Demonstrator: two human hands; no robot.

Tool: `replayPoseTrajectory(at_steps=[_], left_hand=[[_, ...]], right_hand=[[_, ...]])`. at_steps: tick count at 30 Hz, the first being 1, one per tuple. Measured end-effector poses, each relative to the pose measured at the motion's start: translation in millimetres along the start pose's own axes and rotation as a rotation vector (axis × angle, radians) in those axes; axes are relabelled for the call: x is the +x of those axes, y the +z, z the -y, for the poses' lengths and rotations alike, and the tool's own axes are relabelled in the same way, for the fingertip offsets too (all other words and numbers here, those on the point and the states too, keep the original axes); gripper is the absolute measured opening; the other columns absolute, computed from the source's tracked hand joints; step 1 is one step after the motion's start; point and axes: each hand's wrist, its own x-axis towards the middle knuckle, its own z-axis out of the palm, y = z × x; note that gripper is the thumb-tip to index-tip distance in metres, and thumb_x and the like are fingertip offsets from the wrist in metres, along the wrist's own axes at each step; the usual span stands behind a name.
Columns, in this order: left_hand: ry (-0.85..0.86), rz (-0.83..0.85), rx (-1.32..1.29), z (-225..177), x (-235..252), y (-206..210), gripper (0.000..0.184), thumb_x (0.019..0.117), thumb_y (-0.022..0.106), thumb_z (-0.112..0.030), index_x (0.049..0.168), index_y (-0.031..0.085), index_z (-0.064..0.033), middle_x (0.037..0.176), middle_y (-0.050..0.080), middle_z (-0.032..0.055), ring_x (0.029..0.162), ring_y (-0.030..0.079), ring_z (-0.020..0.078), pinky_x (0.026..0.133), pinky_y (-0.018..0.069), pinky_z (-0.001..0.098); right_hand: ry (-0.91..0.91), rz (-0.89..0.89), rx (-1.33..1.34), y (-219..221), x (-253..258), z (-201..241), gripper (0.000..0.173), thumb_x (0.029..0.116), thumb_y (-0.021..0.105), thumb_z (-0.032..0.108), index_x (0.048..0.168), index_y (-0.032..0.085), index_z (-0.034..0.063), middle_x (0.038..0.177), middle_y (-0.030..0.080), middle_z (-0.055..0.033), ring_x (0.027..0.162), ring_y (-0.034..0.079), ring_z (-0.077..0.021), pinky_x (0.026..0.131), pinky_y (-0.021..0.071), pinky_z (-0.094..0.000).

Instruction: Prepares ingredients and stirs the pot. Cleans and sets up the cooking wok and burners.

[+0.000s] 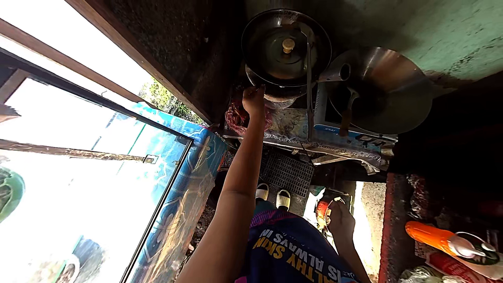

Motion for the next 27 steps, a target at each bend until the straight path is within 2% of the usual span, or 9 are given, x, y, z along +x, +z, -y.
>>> replayPoseTrajectory(at_steps=[2,5,7,12,14,17,20,22,27], left_hand=[[0.017,-0.004,-0.021,1,-5,1,0.028,0.0906,0.078,-0.011,0.111,0.062,0.0016,0.087,0.068,0.0099,0.072,0.063,0.0131,0.071,0.0549,0.0303],[-0.075,0.036,-0.113,-2,-13,0,0.025,0.0952,0.072,-0.007,0.115,0.06,0.0035,0.093,0.066,0.0117,0.074,0.065,0.0132,0.071,0.0573,0.0276],[-0.181,0.053,-0.193,-4,-15,1,0.024,0.0989,0.066,-0.007,0.119,0.058,0.0036,0.099,0.064,0.0123,0.076,0.066,0.0138,0.071,0.0582,0.0265],[-0.241,0.058,-0.238,-1,-16,7,0.022,0.0996,0.064,-0.004,0.118,0.056,0.0036,0.099,0.062,0.0123,0.074,0.065,0.0138,0.07,0.0588,0.0253],[-0.24,0.072,-0.222,1,-18,10,0.023,0.1,0.064,-0.004,0.12,0.055,0.0052,0.101,0.062,0.0138,0.075,0.067,0.0145,0.071,0.0598,0.0262],[-0.182,0.108,-0.027,2,-16,13,0.028,0.1009,0.064,-0.007,0.126,0.058,0.0053,0.11,0.065,0.0175,0.083,0.069,0.0187,0.074,0.0607,0.0313],[-0.03,0.069,0.418,4,-7,13,0.024,0.0953,0.073,-0.018,0.116,0.07,-0.0056,0.105,0.072,0.0126,0.096,0.068,0.0237,0.088,0.0527,0.0446],[0.016,0.041,0.596,-1,-6,13,0.025,0.0937,0.074,-0.024,0.115,0.072,-0.0109,0.111,0.068,0.0141,0.104,0.064,0.0295,0.091,0.0502,0.0514],[0.075,0.009,0.691,-3,-8,15,0.028,0.0896,0.079,-0.026,0.114,0.072,-0.015,0.125,0.06,0.0154,0.108,0.062,0.0287,0.089,0.0525,0.0464]], right_hand=[[-0.001,-0.019,0.018,2,3,0,0.034,0.1027,0.046,0.012,0.088,0.065,-0.0121,0.068,0.058,-0.0092,0.061,0.054,-0.005,0.062,0.046,-0.0228],[-0.034,-0.04,-0.017,8,14,3,0.033,0.1024,0.046,0.01,0.094,0.067,-0.0145,0.074,0.064,-0.0184,0.068,0.062,-0.017,0.068,0.0514,-0.0327],[-0.095,-0.06,-0.059,16,22,0,0.034,0.1021,0.046,0.011,0.093,0.067,-0.0138,0.071,0.064,-0.0196,0.064,0.064,-0.0219,0.064,0.0527,-0.0371],[-0.153,-0.058,-0.026,28,27,-4,0.035,0.103,0.047,0.015,0.087,0.065,-0.0098,0.062,0.056,-0.009,0.055,0.053,-0.0073,0.055,0.0446,-0.0232],[-0.125,-0.031,-0.011,29,25,-6,0.035,0.1034,0.046,0.014,0.088,0.066,-0.0108,0.062,0.056,-0.0095,0.055,0.052,-0.0079,0.055,0.0443,-0.0246],[-0.105,-0.002,-0.015,29,21,-7,0.034,0.1031,0.046,0.014,0.089,0.065,-0.0109,0.062,0.055,-0.0106,0.053,0.053,-0.0111,0.054,0.0455,-0.0277],[-0.098,0.015,-0.022,25,18,-6,0.035,0.1035,0.046,0.014,0.089,0.065,-0.0102,0.061,0.055,-0.0095,0.053,0.052,-0.0114,0.054,0.0454,-0.0284],[-0.097,0.005,-0.034,21,20,-5,0.035,0.1032,0.045,0.014,0.089,0.066,-0.0098,0.062,0.057,-0.0101,0.054,0.054,-0.0121,0.055,0.0462,-0.0291],[-0.093,-0.025,-0.022,17,20,-2,0.035,0.1029,0.046,0.013,0.089,0.066,-0.0119,0.066,0.06,-0.0135,0.059,0.058,-0.013,0.06,0.049,-0.0292]])
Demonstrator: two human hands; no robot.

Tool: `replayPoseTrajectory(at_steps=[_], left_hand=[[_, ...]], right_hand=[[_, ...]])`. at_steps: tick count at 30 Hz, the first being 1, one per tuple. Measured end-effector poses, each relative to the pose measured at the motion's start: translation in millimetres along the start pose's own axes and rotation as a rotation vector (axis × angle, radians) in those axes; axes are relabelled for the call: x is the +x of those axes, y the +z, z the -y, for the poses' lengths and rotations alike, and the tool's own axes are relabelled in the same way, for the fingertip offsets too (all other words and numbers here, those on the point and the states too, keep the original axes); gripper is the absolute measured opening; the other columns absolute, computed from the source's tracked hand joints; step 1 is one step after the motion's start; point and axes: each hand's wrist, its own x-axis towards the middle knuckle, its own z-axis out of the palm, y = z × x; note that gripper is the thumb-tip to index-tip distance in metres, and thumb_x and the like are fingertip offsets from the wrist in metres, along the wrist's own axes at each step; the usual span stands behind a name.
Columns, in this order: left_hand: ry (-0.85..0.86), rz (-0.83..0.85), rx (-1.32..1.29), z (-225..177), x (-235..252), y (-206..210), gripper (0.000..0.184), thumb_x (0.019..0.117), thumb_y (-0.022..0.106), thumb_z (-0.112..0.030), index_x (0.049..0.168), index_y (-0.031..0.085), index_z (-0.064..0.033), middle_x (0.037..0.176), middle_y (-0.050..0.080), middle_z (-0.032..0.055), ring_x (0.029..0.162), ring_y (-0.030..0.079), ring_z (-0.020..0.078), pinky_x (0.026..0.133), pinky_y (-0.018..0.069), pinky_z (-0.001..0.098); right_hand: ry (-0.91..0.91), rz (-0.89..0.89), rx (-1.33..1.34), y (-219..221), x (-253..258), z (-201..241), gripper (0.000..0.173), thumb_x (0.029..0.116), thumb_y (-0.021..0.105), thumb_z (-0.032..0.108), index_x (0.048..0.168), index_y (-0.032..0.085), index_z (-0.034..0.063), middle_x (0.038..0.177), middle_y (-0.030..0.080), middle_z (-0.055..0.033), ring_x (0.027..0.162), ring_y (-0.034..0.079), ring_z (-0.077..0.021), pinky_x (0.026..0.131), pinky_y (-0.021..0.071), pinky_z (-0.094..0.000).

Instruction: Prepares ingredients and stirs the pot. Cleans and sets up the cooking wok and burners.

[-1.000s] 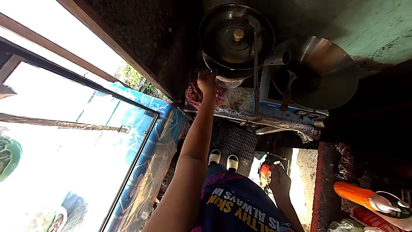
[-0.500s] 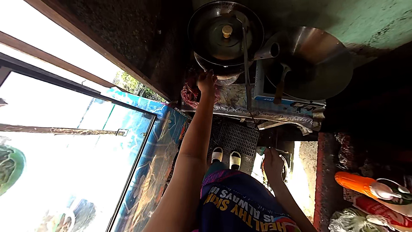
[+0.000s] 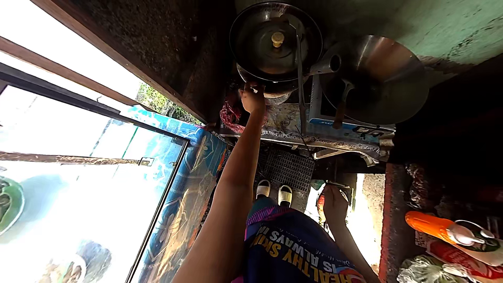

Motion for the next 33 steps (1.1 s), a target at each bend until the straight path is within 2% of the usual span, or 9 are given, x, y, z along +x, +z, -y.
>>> replayPoseTrajectory(at_steps=[5,10,13,16,19,21,24,27,33], left_hand=[[0.102,0.025,0.056,8,-4,-11,0.022,0.0958,0.072,-0.023,0.118,0.074,-0.018,0.132,0.059,0.0145,0.111,0.063,0.0275,0.092,0.0528,0.0451],[0.129,0.032,0.122,45,5,-36,0.028,0.0961,0.069,-0.02,0.122,0.072,-0.0094,0.13,0.063,0.0209,0.12,0.062,0.0363,0.101,0.0494,0.0535],[0.076,0.291,0.421,72,22,-45,0.03,0.0976,0.061,-0.013,0.126,0.07,-0.0103,0.131,0.066,0.0211,0.123,0.061,0.0416,0.101,0.0472,0.0641],[0.092,0.461,0.619,91,36,-37,0.033,0.0962,0.061,-0.007,0.128,0.069,-0.0101,0.135,0.062,0.0227,0.126,0.058,0.0451,0.099,0.047,0.0675],[0.232,0.618,0.727,98,45,-26,0.039,0.0915,0.07,-0.005,0.13,0.067,-0.004,0.142,0.055,0.0265,0.134,0.051,0.0478,0.104,0.0436,0.0686],[0.289,0.7,0.847,99,47,-19,0.052,0.0866,0.078,-0.008,0.136,0.064,-0.0053,0.144,0.053,0.0274,0.136,0.048,0.0492,0.104,0.0422,0.0699],[0.253,0.691,0.938,97,45,-19,0.042,0.09,0.072,-0.004,0.131,0.066,-0.0028,0.14,0.057,0.0263,0.131,0.053,0.0481,0.101,0.045,0.0691],[0.236,0.646,0.912,99,51,-19,0.031,0.0913,0.071,-0.006,0.121,0.068,0.0023,0.135,0.06,0.0275,0.128,0.055,0.0477,0.098,0.0473,0.0686],[0.253,0.607,0.712,88,62,-31,0.03,0.0982,0.065,-0.013,0.124,0.067,0.0004,0.129,0.064,0.026,0.127,0.058,0.0441,0.105,0.0444,0.0639]], right_hand=[[0.036,0.032,0.06,-8,4,5,0.033,0.1032,0.045,0.01,0.092,0.067,-0.0123,0.071,0.062,-0.0129,0.065,0.059,-0.0094,0.065,0.0502,-0.0259],[0.03,0.001,0.06,-9,6,3,0.033,0.1022,0.045,0.009,0.091,0.066,-0.0137,0.071,0.063,-0.0145,0.066,0.061,-0.0099,0.066,0.0502,-0.0253],[0.057,0.004,0.045,-8,2,2,0.033,0.1026,0.046,0.01,0.092,0.066,-0.0137,0.073,0.064,-0.016,0.067,0.061,-0.0123,0.067,0.0503,-0.0279],[0.077,0.017,0.035,-8,-2,0,0.034,0.1034,0.045,0.012,0.093,0.066,-0.0131,0.073,0.062,-0.0142,0.066,0.059,-0.0111,0.066,0.0493,-0.0268],[0.055,0.032,0.011,-9,-1,1,0.035,0.1035,0.044,0.012,0.091,0.066,-0.0128,0.072,0.062,-0.0157,0.066,0.06,-0.0134,0.065,0.0497,-0.0293],[0.025,0.03,0.015,-8,-3,0,0.035,0.1028,0.044,0.011,0.091,0.066,-0.0137,0.072,0.064,-0.0171,0.066,0.061,-0.0138,0.066,0.0506,-0.029],[-0.011,0.013,0.055,-3,-5,-6,0.035,0.1031,0.045,0.013,0.091,0.066,-0.0122,0.071,0.062,-0.0118,0.065,0.058,-0.005,0.064,0.0483,-0.0198],[-0.003,0.004,0.056,-3,-7,-5,0.034,0.1031,0.044,0.011,0.09,0.065,-0.013,0.07,0.061,-0.0127,0.064,0.058,-0.0063,0.064,0.048,-0.0207],[0.013,0.01,0.018,-5,-4,-3,0.034,0.1026,0.045,0.012,0.09,0.065,-0.0124,0.069,0.061,-0.013,0.062,0.057,-0.0079,0.062,0.0478,-0.023]])
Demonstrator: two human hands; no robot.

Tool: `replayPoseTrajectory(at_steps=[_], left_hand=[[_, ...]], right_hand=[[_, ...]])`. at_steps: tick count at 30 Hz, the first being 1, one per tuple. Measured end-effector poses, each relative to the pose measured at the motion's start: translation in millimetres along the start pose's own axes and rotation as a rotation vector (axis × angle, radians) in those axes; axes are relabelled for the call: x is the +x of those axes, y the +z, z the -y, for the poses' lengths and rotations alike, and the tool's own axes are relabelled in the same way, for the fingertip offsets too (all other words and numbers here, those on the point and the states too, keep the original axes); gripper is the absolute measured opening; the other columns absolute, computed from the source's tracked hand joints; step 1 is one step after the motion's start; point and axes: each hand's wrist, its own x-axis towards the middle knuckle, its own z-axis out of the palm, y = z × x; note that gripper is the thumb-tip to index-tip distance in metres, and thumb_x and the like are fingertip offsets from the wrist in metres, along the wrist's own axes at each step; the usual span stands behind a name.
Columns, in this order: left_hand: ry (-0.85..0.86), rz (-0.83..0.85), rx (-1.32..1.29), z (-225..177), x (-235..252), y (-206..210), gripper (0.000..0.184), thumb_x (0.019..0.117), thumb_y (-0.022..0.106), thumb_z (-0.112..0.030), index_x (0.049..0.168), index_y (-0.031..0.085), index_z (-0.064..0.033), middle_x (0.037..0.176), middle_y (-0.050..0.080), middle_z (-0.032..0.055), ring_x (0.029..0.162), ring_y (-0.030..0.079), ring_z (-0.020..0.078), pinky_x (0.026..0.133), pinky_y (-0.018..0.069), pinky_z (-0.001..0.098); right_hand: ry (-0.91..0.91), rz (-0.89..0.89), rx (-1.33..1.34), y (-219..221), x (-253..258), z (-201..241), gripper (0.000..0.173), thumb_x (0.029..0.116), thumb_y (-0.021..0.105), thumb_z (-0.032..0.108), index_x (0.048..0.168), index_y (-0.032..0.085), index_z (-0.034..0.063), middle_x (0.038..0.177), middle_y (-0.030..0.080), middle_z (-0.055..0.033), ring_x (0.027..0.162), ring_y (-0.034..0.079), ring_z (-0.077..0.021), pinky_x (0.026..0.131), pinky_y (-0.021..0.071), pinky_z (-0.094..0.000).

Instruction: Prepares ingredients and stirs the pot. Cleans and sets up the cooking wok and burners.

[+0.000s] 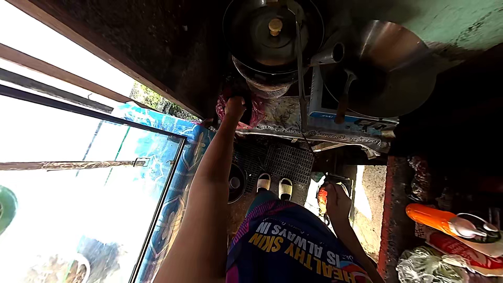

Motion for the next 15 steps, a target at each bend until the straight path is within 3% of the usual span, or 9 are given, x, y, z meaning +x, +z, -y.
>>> replayPoseTrajectory(at_steps=[3,9,12,15], left_hand=[[0.073,-0.036,-0.162,10,-3,-18,0.031,0.0985,0.067,-0.014,0.124,0.067,0.004,0.125,0.065,0.0272,0.123,0.06,0.0419,0.109,0.0423,0.058],[0.127,-0.234,-0.45,4,-37,-34,0.029,0.0933,0.072,-0.009,0.12,0.069,-0.0001,0.122,0.068,0.0193,0.11,0.067,0.0286,0.1,0.0522,0.0479],[0.327,-0.479,-0.531,-10,-58,-14,0.025,0.0944,0.069,-0.006,0.117,0.07,0.0031,0.118,0.069,0.0206,0.104,0.07,0.0252,0.096,0.0562,0.0382],[0.569,-0.683,-0.458,-32,-67,10,0.02,0.0938,0.069,-0.005,0.11,0.074,0.0047,0.111,0.072,0.0223,0.1,0.072,0.0294,0.093,0.0574,0.0385]], right_hand=[[0.024,0.01,-0.004,-1,1,1,0.035,0.1031,0.046,0.012,0.09,0.066,-0.0132,0.07,0.062,-0.0141,0.063,0.058,-0.0095,0.063,0.0483,-0.025],[0.031,0.017,0.013,2,4,-2,0.033,0.103,0.046,0.011,0.091,0.066,-0.0129,0.07,0.061,-0.0142,0.062,0.057,-0.0106,0.063,0.0487,-0.0267],[0.013,0.006,0.031,2,6,-4,0.033,0.1026,0.046,0.011,0.089,0.066,-0.0122,0.069,0.061,-0.0122,0.062,0.057,-0.007,0.063,0.0475,-0.0222],[0.018,0.001,0.041,1,6,-4,0.034,0.1028,0.046,0.011,0.09,0.065,-0.0124,0.068,0.059,-0.0101,0.061,0.054,-0.0034,0.062,0.0456,-0.0193]])
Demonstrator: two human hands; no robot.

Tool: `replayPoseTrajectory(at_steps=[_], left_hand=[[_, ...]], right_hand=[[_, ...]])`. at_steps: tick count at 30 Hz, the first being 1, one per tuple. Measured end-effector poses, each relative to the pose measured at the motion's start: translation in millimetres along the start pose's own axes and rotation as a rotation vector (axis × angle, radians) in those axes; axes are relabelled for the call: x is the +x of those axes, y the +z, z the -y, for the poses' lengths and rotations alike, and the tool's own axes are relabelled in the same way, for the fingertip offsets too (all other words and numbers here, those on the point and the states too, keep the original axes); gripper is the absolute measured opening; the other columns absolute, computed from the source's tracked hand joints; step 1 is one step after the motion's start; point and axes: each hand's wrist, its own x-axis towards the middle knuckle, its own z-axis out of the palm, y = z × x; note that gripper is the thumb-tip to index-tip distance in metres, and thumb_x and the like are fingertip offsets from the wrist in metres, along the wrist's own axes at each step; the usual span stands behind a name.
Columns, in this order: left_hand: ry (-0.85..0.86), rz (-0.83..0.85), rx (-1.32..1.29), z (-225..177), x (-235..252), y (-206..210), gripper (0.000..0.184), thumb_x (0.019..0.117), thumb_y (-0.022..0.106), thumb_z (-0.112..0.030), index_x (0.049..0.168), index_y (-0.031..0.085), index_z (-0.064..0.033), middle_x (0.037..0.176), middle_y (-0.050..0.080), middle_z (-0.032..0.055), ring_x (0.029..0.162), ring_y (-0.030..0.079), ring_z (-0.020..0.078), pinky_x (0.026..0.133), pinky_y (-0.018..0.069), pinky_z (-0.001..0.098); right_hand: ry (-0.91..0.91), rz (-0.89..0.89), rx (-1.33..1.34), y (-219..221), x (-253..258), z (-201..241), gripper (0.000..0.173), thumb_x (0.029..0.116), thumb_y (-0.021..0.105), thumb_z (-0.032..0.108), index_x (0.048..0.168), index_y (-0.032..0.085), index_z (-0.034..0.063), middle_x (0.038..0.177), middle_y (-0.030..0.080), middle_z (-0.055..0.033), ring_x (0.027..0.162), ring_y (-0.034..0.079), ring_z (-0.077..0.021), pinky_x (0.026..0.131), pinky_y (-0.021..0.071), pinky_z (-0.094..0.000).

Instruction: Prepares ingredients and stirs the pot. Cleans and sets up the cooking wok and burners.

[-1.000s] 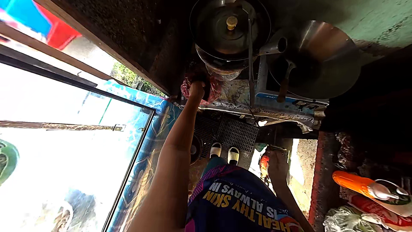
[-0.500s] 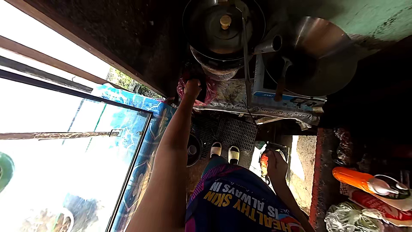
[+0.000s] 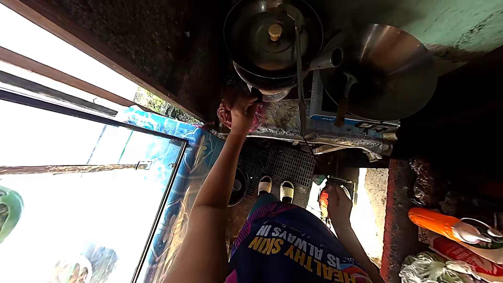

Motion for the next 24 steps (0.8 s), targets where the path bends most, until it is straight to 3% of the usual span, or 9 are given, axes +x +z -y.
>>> replayPoseTrajectory(at_steps=[5,11,15,21,24], left_hand=[[0.179,0.016,0.044,-30,1,16,0.017,0.0882,0.071,-0.001,0.104,0.075,0.0044,0.107,0.072,0.0226,0.102,0.071,0.0327,0.092,0.0569,0.0386],[0.312,0.065,0.113,-49,8,26,0.014,0.0887,0.068,0.004,0.1,0.076,0.0025,0.107,0.074,0.0209,0.103,0.071,0.035,0.094,0.0561,0.0399],[0.297,0.043,0.102,-35,17,43,0.016,0.0917,0.065,0.004,0.104,0.076,0.003,0.11,0.073,0.0211,0.107,0.07,0.0361,0.098,0.0549,0.0409],[0.145,-0.254,0.013,-35,24,72,0.019,0.0907,0.068,0.001,0.107,0.077,0.0028,0.106,0.071,0.0236,0.097,0.071,0.0303,0.089,0.0578,0.0336],[0.083,-0.343,0.01,-40,28,81,0.018,0.0909,0.068,0.001,0.107,0.076,0.0039,0.105,0.071,0.0235,0.096,0.071,0.0286,0.089,0.0581,0.0321]], right_hand=[[0.009,-0.007,-0.041,-9,-1,4,0.033,0.1026,0.046,0.01,0.089,0.065,-0.013,0.069,0.061,-0.0132,0.063,0.058,-0.0079,0.063,0.048,-0.0235],[0.055,-0.024,-0.049,-16,-5,-6,0.033,0.103,0.046,0.012,0.087,0.064,-0.0111,0.065,0.056,-0.0085,0.058,0.051,-0.0052,0.059,0.0444,-0.0222],[0.052,-0.037,-0.033,-18,-4,-8,0.033,0.1027,0.046,0.011,0.087,0.065,-0.0112,0.067,0.057,-0.0088,0.06,0.053,-0.0045,0.06,0.0446,-0.0209],[0.054,-0.028,0.01,-16,-3,-9,0.033,0.1026,0.046,0.011,0.089,0.065,-0.0126,0.069,0.059,-0.01,0.063,0.054,-0.0034,0.063,0.0457,-0.0195],[0.042,-0.022,-0.007,-18,-3,-8,0.034,0.1022,0.046,0.012,0.089,0.065,-0.013,0.069,0.061,-0.0118,0.064,0.056,-0.0061,0.064,0.0467,-0.0225]])
